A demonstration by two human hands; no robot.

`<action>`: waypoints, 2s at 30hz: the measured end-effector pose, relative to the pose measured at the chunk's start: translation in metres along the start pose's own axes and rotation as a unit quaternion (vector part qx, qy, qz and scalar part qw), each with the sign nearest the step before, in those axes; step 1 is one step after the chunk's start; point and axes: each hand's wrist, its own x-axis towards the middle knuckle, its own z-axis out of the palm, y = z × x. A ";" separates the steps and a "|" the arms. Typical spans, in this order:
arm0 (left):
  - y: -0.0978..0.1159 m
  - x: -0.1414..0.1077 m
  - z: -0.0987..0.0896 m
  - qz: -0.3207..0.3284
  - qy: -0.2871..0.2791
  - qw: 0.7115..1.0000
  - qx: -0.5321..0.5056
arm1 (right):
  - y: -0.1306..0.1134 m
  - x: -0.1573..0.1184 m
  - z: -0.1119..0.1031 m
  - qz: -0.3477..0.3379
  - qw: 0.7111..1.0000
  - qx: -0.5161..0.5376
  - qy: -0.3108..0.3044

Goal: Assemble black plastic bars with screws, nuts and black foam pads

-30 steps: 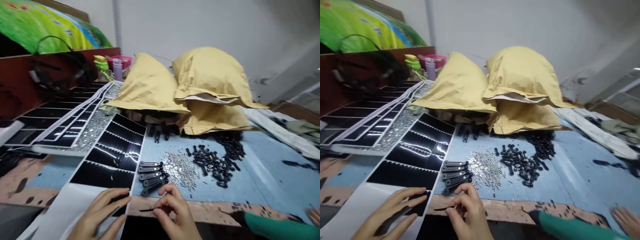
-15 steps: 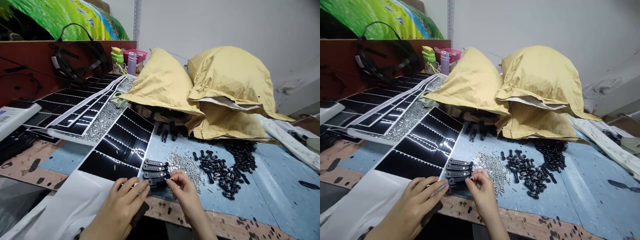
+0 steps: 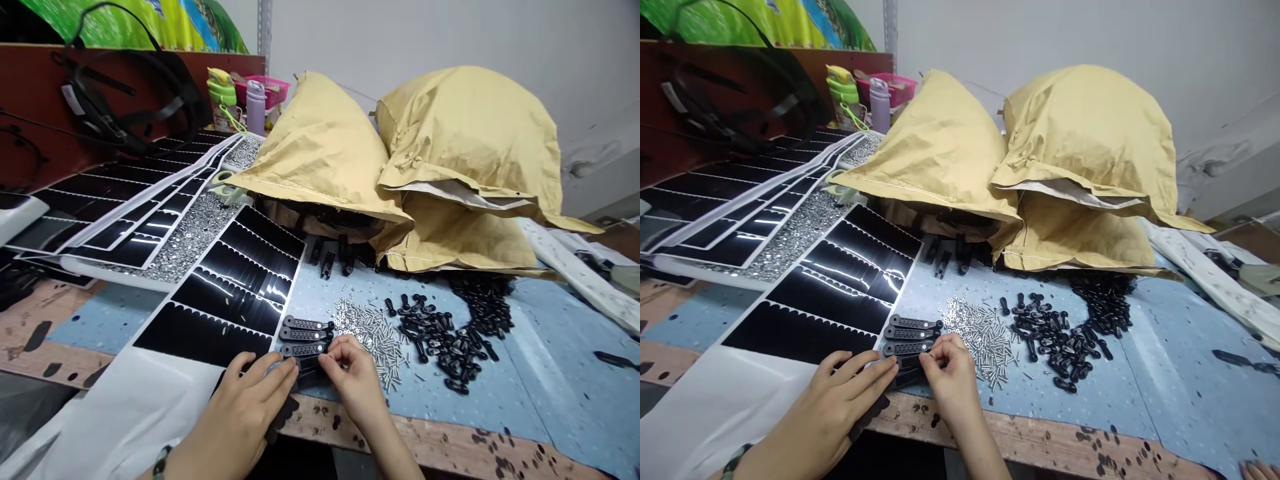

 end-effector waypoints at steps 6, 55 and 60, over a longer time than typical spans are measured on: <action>0.000 0.007 0.008 -0.010 0.015 1.000 -0.010 | 0.004 0.001 0.003 0.003 0.998 -0.054 -0.018; -0.019 0.009 -0.016 0.016 -0.027 0.999 0.045 | -0.008 0.008 0.025 0.128 0.973 0.191 0.030; -0.018 0.009 -0.016 0.013 -0.033 0.998 0.047 | -0.007 0.007 0.024 0.135 0.970 0.202 0.025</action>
